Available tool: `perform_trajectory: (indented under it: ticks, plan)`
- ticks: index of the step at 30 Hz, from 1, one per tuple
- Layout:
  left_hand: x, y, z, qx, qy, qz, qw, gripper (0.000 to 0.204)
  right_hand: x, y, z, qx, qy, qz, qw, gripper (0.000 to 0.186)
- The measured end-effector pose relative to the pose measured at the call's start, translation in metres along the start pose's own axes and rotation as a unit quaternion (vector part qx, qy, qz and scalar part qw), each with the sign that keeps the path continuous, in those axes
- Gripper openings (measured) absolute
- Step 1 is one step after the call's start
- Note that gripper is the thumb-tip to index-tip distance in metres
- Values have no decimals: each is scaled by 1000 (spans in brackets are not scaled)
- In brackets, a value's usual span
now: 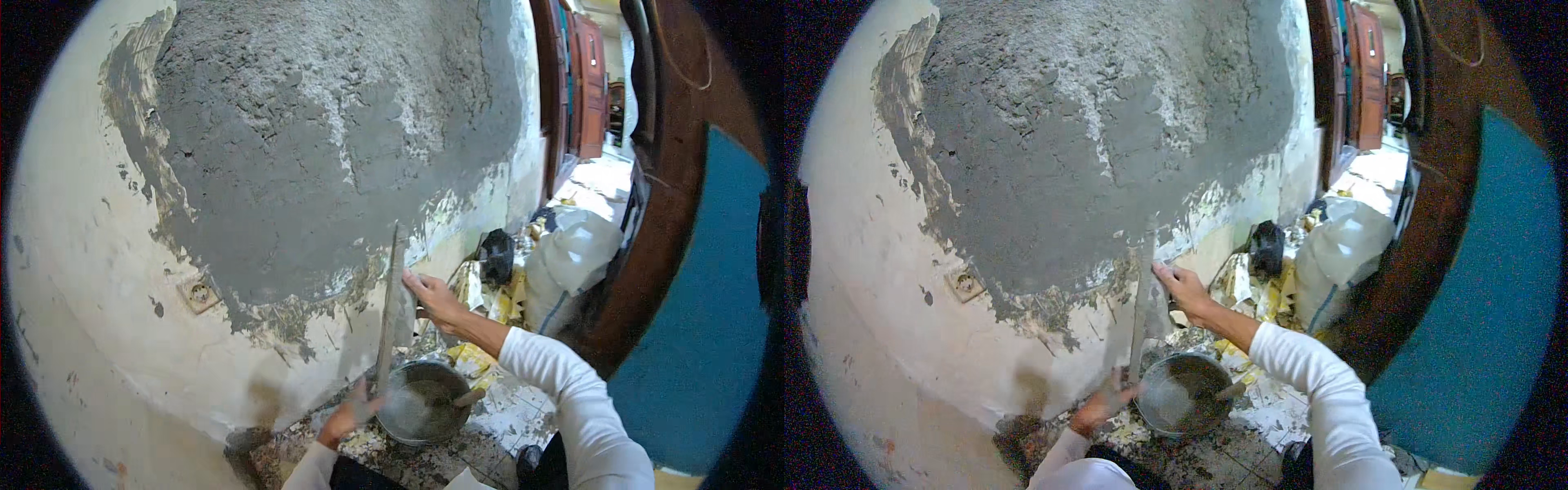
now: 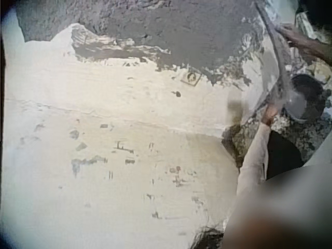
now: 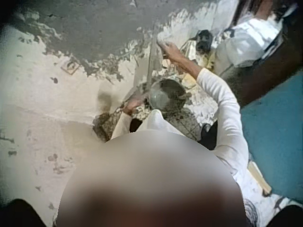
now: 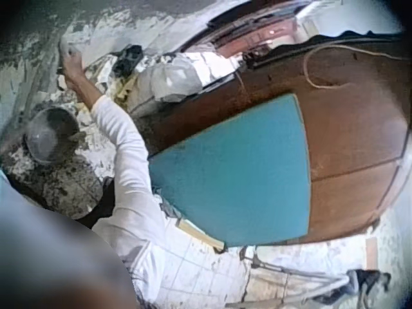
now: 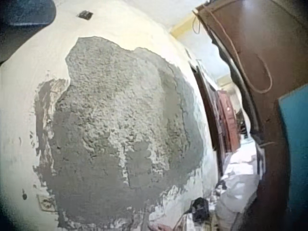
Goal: The person applies mortar to a wall and smooths it using a trowel and a hawk.
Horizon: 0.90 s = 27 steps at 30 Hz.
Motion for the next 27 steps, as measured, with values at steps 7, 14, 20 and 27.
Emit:
perform_trajectory:
  ticks: [7,14,20,27]
  plan:
    - [19,-46,-103,-139,126,68,980,102,-10,-82,27,141,58,-112,982,58]
    - [57,-50,-119,-512,-79,20,855,95,-14,-134,34,215,114,-160,957,55]
    - [43,-73,-124,-530,-133,-35,837,86,-12,-148,33,237,148,-136,950,60]
    - [45,-57,-50,-578,-184,-76,791,80,-43,-91,36,-72,410,-108,903,81]
Point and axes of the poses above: each hand's wrist, its own x-axis towards the middle knuckle, its own z-axis out of the back of the hand, y = z × x, the point moved 5 cm from there along x, towards the middle knuckle, and after that the axes turned 10 degrees about -x, right-handed, at the moved point
